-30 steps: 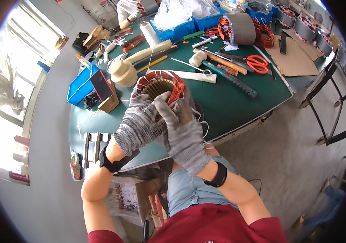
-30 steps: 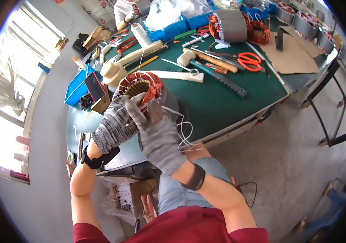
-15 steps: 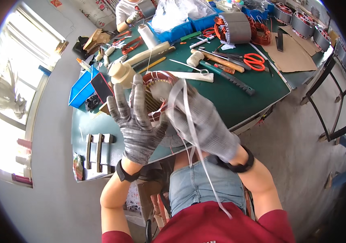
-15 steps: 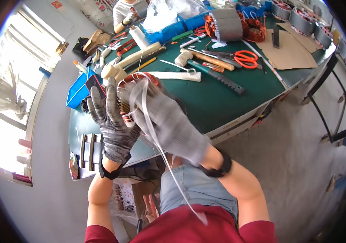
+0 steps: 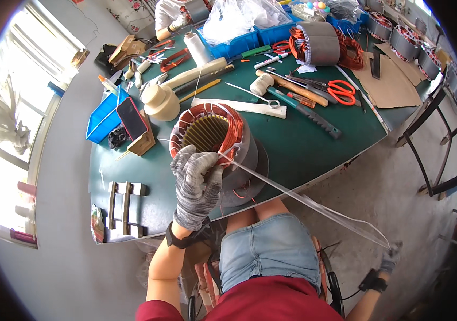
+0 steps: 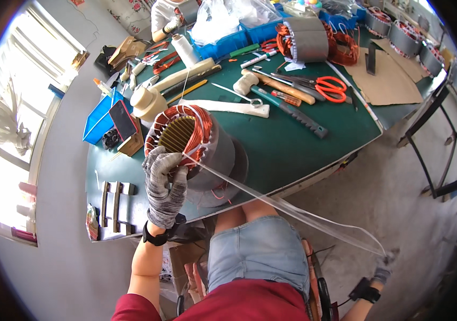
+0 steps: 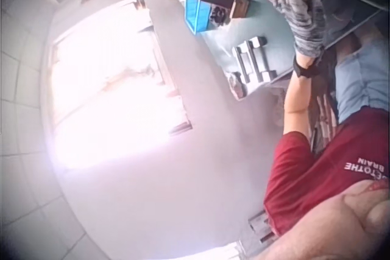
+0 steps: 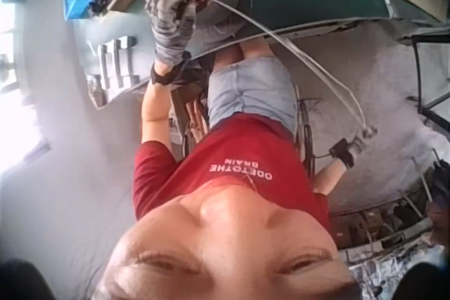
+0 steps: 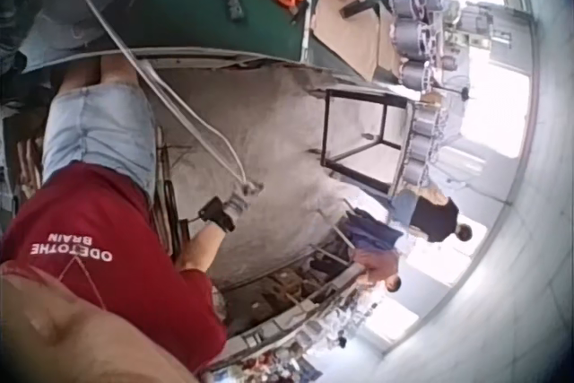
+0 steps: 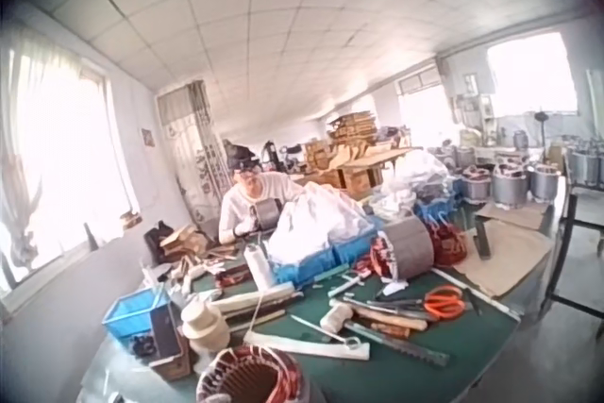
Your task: Tying and organizing wires on an electrical motor stator core with white string and tools.
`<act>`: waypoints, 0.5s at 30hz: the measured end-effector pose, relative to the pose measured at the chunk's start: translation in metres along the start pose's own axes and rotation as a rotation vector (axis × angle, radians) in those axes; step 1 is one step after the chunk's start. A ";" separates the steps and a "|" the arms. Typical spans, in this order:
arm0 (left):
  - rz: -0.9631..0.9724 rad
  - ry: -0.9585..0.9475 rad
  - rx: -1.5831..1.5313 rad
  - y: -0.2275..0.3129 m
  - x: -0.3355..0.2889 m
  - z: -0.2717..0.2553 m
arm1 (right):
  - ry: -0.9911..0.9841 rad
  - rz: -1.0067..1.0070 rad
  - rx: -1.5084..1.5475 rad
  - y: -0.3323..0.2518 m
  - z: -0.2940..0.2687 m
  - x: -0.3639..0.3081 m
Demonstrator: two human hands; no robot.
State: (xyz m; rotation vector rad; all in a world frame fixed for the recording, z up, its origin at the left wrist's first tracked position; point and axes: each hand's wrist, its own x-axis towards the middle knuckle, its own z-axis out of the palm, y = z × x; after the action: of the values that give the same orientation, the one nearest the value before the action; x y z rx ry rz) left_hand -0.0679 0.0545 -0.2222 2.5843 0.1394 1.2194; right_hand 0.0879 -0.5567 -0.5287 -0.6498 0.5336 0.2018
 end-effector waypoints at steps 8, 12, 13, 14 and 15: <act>0.133 -0.046 0.021 -0.018 -0.008 -0.010 | -0.652 -0.829 -1.291 0.150 0.354 -0.125; 0.165 -0.090 0.028 -0.007 0.003 -0.005 | -1.213 -1.089 -1.192 0.227 0.462 -0.178; 0.135 -0.124 0.022 -0.006 0.003 -0.007 | -1.208 -1.084 -1.190 0.243 0.461 -0.179; 0.146 -0.122 0.024 -0.007 0.004 -0.008 | -1.241 -0.985 -0.988 0.257 0.463 -0.178; 0.176 -0.100 0.002 -0.011 0.002 -0.005 | -1.262 -0.887 -0.787 0.263 0.465 -0.178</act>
State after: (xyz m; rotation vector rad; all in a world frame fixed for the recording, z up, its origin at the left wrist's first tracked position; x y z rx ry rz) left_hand -0.0699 0.0665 -0.2208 2.7006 -0.1097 1.1430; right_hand 0.0373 -0.0640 -0.2604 -1.2774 -1.1156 -0.0602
